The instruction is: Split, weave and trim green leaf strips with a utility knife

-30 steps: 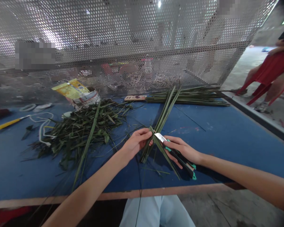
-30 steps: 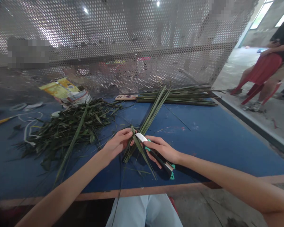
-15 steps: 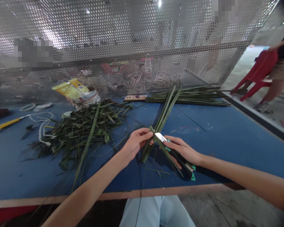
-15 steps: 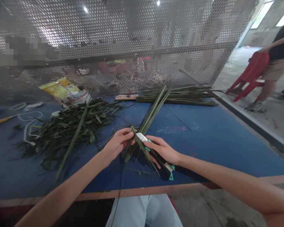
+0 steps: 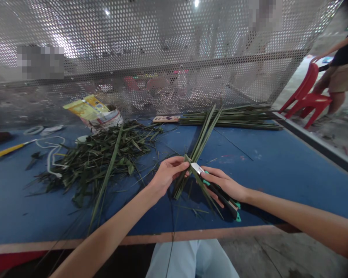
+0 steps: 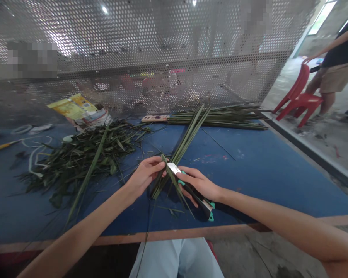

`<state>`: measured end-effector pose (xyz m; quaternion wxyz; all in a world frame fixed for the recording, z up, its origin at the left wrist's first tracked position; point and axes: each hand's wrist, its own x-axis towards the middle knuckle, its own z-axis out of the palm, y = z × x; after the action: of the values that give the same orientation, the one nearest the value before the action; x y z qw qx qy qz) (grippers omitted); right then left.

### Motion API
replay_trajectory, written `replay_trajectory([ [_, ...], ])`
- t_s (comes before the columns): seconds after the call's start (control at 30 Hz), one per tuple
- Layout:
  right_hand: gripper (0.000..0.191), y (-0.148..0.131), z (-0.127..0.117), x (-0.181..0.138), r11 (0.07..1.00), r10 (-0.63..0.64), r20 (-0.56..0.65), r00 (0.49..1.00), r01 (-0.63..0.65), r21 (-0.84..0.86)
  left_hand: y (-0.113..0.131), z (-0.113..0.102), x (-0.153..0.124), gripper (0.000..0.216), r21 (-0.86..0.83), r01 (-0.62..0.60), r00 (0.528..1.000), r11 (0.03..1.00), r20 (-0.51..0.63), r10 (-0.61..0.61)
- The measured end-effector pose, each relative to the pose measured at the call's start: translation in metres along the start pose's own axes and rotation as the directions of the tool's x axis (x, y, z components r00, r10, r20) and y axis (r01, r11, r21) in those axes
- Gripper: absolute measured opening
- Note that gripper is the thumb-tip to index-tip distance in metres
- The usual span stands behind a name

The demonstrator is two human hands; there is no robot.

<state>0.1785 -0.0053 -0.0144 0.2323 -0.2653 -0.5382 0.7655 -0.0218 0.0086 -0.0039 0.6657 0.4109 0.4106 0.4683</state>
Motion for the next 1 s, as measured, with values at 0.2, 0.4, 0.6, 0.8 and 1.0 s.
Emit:
replay_trajectory([
  [0.2,0.029,-0.0017,-0.0012,-0.0010,1.000,0.014,0.039,0.999,-0.014,0.006,0.0044,0.0040,-0.0039,0.027,0.020,0.010,1.000,1.000,0.017,-0.011],
  [0.4,0.029,-0.0014,-0.0025,-0.0010,1.000,-0.016,0.060,0.998,0.016,0.001,0.0027,0.0032,-0.0036,0.026,0.011,0.015,0.997,1.000,0.072,-0.015],
  [0.6,0.031,0.0004,-0.0037,-0.0010,1.000,-0.002,0.071,0.997,0.001,0.024,0.0017,0.0023,-0.0033,0.025,-0.019,0.032,0.997,0.999,0.075,-0.031],
  [0.8,0.034,-0.0003,-0.0046,-0.0017,1.000,0.005,0.101,0.995,-0.007,0.014,0.0009,0.0014,-0.0036,0.024,-0.033,0.033,0.994,0.999,0.101,-0.029],
  [1.0,0.034,0.0000,-0.0052,-0.0025,1.000,0.002,0.108,0.994,-0.004,0.015,-0.0019,-0.0014,-0.0030,0.021,-0.034,0.028,0.993,0.999,0.120,-0.024],
])
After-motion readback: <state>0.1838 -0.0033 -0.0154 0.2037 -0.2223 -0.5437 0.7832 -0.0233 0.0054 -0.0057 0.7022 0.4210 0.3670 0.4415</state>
